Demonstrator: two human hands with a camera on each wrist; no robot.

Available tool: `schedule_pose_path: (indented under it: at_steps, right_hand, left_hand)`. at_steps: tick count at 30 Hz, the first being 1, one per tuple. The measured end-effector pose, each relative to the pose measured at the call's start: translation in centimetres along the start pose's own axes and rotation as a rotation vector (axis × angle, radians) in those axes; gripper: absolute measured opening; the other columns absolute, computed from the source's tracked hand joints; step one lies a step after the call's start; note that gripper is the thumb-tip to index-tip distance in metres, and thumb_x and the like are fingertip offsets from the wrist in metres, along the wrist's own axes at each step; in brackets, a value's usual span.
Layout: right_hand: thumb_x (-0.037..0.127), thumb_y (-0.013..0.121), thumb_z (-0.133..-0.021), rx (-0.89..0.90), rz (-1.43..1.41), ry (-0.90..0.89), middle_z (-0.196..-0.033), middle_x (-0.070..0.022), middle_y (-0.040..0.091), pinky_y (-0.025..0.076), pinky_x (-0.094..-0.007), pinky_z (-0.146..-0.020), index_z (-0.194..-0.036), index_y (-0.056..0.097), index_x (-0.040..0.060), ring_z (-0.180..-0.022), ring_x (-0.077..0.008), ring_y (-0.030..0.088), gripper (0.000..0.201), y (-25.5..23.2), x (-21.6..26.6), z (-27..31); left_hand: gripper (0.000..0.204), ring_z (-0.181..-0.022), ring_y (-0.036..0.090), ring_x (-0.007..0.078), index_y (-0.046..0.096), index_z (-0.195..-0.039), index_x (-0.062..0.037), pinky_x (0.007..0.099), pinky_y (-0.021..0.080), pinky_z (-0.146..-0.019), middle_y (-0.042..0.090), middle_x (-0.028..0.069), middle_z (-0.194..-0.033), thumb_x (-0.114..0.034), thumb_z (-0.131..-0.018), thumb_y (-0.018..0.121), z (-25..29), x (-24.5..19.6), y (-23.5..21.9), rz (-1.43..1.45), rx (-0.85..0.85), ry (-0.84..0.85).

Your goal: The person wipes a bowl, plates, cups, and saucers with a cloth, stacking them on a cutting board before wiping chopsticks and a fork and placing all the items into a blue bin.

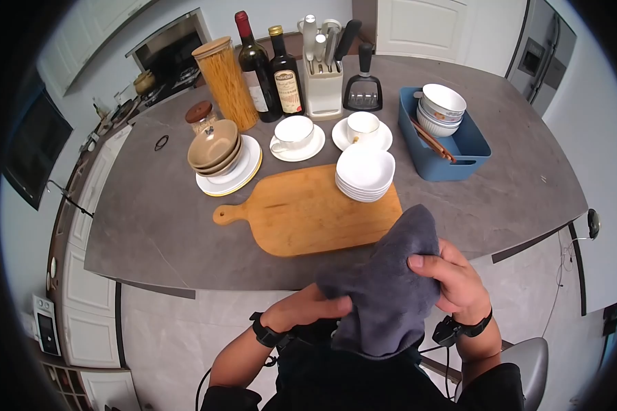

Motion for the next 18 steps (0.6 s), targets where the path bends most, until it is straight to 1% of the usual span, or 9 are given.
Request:
schedule_pose_path:
  at_steps: [2, 6, 8, 9, 11, 12, 14, 17, 18]
  right_hand:
    - [0.015, 0.059, -0.105, 0.015, 0.006, 0.001, -0.12, -0.0075, 0.07, 0.053, -0.0302, -0.095, -0.13, 0.06, -0.0019, -0.108, -0.0138, 0.067, 0.03, -0.1, -0.4, -0.3]
    - [0.02, 0.059, -0.107, 0.035, 0.015, -0.007, -0.121, -0.0076, 0.071, 0.054, -0.0295, -0.095, -0.131, 0.061, -0.0018, -0.108, -0.0135, 0.068, 0.032, -0.3, -0.7, -1.1]
    - [0.021, 0.057, -0.108, 0.009, -0.003, -0.015, -0.122, -0.0082, 0.071, 0.054, -0.0292, -0.095, -0.131, 0.061, -0.0021, -0.108, -0.0142, 0.068, 0.033, -0.4, -1.0, -1.4]
    - [0.021, 0.057, -0.108, 0.006, -0.001, -0.014, -0.122, -0.0082, 0.071, 0.054, -0.0292, -0.095, -0.131, 0.061, -0.0021, -0.108, -0.0142, 0.068, 0.033, -0.6, -1.1, -1.5]
    - [0.017, 0.06, -0.106, -0.068, 0.023, -0.025, -0.122, -0.0094, 0.071, 0.053, -0.0293, -0.096, -0.144, 0.051, -0.0024, -0.108, -0.0148, 0.069, 0.043, -1.2, -1.0, -1.8]
    - [0.017, 0.06, -0.106, -0.067, 0.026, -0.024, -0.122, -0.0094, 0.071, 0.053, -0.0293, -0.096, -0.144, 0.051, -0.0024, -0.108, -0.0148, 0.069, 0.043, -1.5, -0.9, -1.6]
    - [0.008, 0.065, -0.101, -0.069, 0.124, -0.078, -0.123, -0.0106, 0.071, 0.053, -0.0296, -0.097, -0.154, 0.038, -0.0004, -0.108, -0.0154, 0.069, 0.06, -2.0, -0.8, -1.1]
    - [-0.008, 0.073, -0.089, -0.024, 0.164, -0.203, -0.125, -0.0126, 0.069, 0.053, -0.0282, -0.095, -0.164, 0.018, 0.0047, -0.106, -0.0153, 0.07, 0.094, -1.2, -0.6, -0.3]
    - [-0.008, 0.073, -0.089, -0.027, 0.161, -0.203, -0.125, -0.0126, 0.069, 0.053, -0.0282, -0.095, -0.164, 0.018, 0.0047, -0.106, -0.0153, 0.07, 0.094, -0.9, -0.7, -0.2]
  left_hand:
    - [0.089, -0.144, 0.042, 0.0216, 0.034, -0.157, 0.0014, 0.0386, 0.033, -0.12, 0.043, 0.0114, -0.158, -0.038, -0.092, 0.079, 0.1, -0.6, 0.0, -0.219, 0.02, 0.05]
    - [0.083, -0.145, 0.043, 0.0286, 0.037, -0.155, 0.0008, 0.0455, 0.032, -0.121, 0.045, 0.0159, -0.157, -0.035, -0.092, 0.077, 0.3, 1.3, -1.1, -0.155, -0.01, 0.114]
    - [0.07, -0.14, 0.049, 0.0251, 0.04, -0.153, -0.0001, 0.0432, 0.039, -0.118, 0.051, 0.0125, -0.15, -0.027, -0.097, 0.073, -0.2, 1.1, -0.2, 0.249, -0.043, 0.256]
    - [0.07, -0.14, 0.049, 0.0251, 0.04, -0.153, -0.0001, 0.0432, 0.039, -0.118, 0.051, 0.0125, -0.15, -0.027, -0.097, 0.073, -0.3, 0.9, 0.2, 0.252, -0.041, 0.256]
    - [0.06, -0.138, 0.051, 0.0252, 0.043, -0.15, -0.0009, 0.0443, 0.041, -0.116, 0.053, 0.0121, -0.147, -0.021, -0.1, 0.07, -0.4, 0.3, 0.2, 0.358, -0.189, 0.262]
    - [0.06, -0.138, 0.051, 0.0252, 0.043, -0.15, -0.0009, 0.0443, 0.041, -0.116, 0.053, 0.0121, -0.147, -0.021, -0.1, 0.07, -0.4, -0.1, 0.3, 0.359, -0.188, 0.266]
    - [0.057, -0.137, 0.051, 0.0238, 0.045, -0.148, -0.0008, 0.0426, 0.042, -0.115, 0.053, 0.0114, -0.147, -0.017, -0.099, 0.07, 0.2, -0.5, -0.2, 0.313, -0.319, 0.275]
    - [0.056, -0.137, 0.05, 0.023, 0.044, -0.147, -0.0008, 0.0413, 0.042, -0.115, 0.052, 0.0117, -0.147, -0.012, -0.098, 0.069, 0.7, -0.8, -0.9, 0.138, -0.333, 0.296]
    - [0.056, -0.137, 0.05, 0.023, 0.044, -0.147, -0.0008, 0.0413, 0.042, -0.115, 0.052, 0.0117, -0.147, -0.012, -0.098, 0.069, 0.7, -1.0, -0.6, 0.138, -0.332, 0.292]
Point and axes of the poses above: each hand's wrist, its own z-axis away from the middle knuckle, its own y-axis out of the palm, x = y × z, the point moved 4 cm from there along -z, towards the middle knuckle
